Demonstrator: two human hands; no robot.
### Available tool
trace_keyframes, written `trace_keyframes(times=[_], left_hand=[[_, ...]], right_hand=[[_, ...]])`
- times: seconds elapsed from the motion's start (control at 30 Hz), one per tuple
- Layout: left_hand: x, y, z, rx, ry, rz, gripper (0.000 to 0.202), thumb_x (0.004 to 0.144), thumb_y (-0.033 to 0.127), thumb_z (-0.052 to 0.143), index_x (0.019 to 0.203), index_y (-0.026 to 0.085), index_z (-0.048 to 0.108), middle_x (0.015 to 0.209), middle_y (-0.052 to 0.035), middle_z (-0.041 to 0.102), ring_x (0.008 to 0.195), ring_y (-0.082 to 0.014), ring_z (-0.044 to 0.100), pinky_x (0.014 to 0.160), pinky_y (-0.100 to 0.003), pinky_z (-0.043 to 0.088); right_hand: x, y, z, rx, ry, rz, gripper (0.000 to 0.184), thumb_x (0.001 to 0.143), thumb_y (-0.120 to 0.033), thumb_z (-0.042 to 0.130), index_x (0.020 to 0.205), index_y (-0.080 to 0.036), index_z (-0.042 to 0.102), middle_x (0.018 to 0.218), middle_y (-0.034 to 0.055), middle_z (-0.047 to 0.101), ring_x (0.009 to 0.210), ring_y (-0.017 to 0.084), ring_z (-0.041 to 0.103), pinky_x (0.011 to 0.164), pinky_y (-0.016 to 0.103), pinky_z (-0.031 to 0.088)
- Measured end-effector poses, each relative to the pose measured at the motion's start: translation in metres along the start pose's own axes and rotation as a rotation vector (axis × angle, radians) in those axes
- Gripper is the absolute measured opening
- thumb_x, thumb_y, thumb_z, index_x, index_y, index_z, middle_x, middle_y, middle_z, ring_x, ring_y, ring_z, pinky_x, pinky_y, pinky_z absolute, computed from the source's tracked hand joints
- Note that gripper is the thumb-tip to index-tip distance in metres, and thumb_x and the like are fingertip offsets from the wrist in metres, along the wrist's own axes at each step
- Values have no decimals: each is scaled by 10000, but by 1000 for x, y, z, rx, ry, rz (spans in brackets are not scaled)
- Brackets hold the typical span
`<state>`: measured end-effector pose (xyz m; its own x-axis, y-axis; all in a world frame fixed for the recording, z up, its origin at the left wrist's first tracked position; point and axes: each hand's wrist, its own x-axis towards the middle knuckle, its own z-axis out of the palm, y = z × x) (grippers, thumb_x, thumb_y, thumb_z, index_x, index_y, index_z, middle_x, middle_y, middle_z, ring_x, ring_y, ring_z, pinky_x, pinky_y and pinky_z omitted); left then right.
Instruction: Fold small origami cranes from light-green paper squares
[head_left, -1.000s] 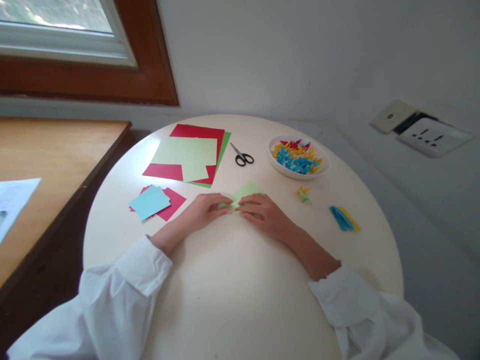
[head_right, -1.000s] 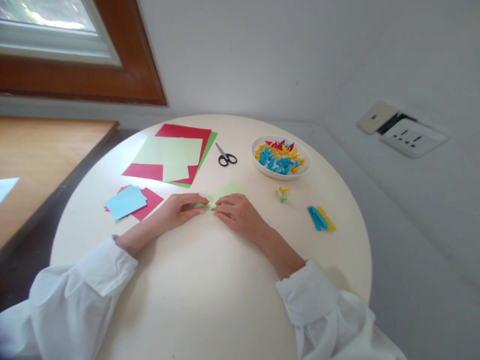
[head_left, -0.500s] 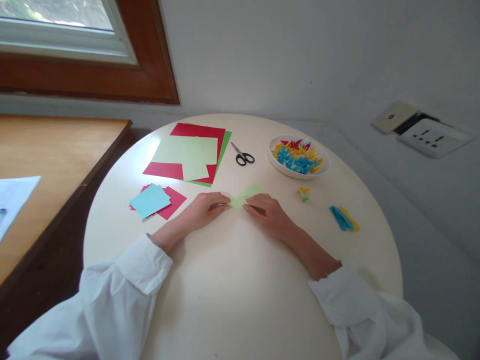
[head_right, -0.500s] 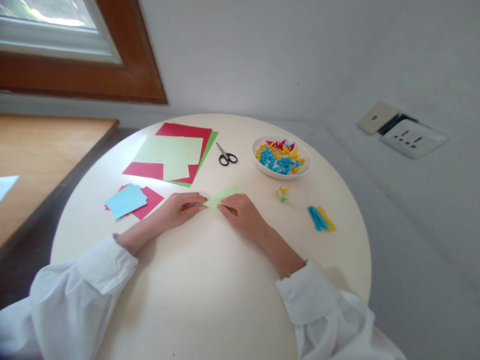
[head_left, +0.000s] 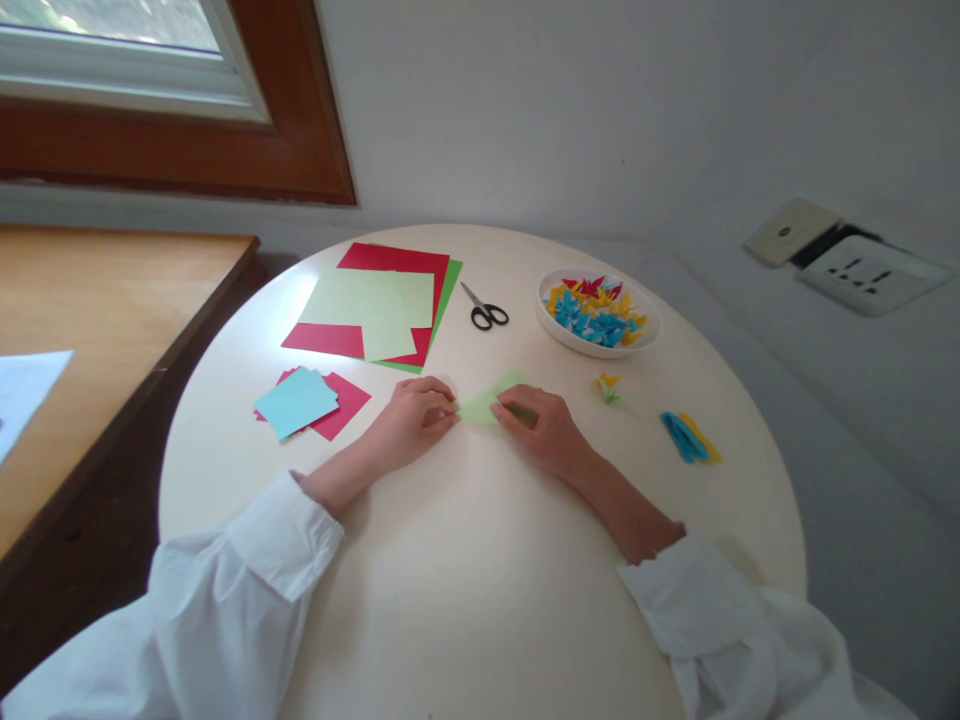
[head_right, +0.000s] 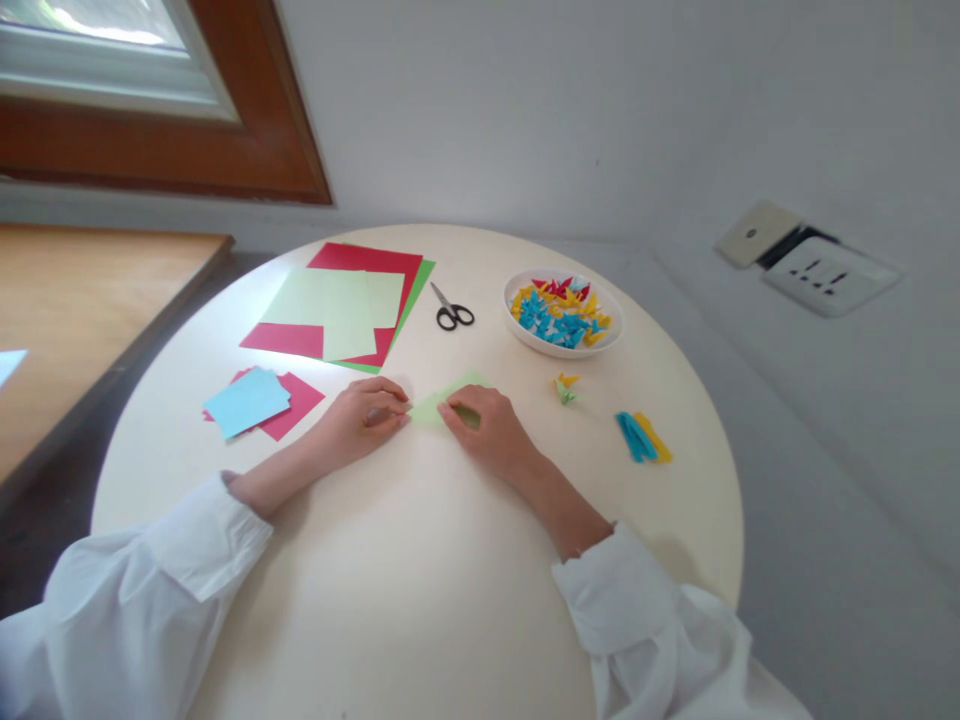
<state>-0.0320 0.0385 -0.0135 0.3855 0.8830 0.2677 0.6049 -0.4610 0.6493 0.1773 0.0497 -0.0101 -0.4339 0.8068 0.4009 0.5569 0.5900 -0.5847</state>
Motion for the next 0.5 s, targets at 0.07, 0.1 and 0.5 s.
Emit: trace_keyframes(times=[0.07,0.1,0.5], left_hand=[[1,3,1,30,15,-37,132,777,187,566,678,164,650,870,-58,644,760,-164,620,773,-315,481],[1,4,2,41,19,-56,135,778,193,574,666,163,644,863,-55,642,760,-166,617,790,-330,473],[-25,51,18,377,115,255,248,874,176,432,989,83,632,975,-132,654,911,-227,595,826,-362,481]], right_hand=[[0,-1,1,3,23,14,163,842,-228,497,709,-194,584,733,39,662,683,154,602,668,272,468],[0,0,1,5,34,22,154,838,-214,498,708,-193,577,735,41,655,693,156,602,673,272,470],[-1,3,4,-14,41,0,126,790,-120,537,693,-198,558,783,48,609,763,166,603,710,297,494]])
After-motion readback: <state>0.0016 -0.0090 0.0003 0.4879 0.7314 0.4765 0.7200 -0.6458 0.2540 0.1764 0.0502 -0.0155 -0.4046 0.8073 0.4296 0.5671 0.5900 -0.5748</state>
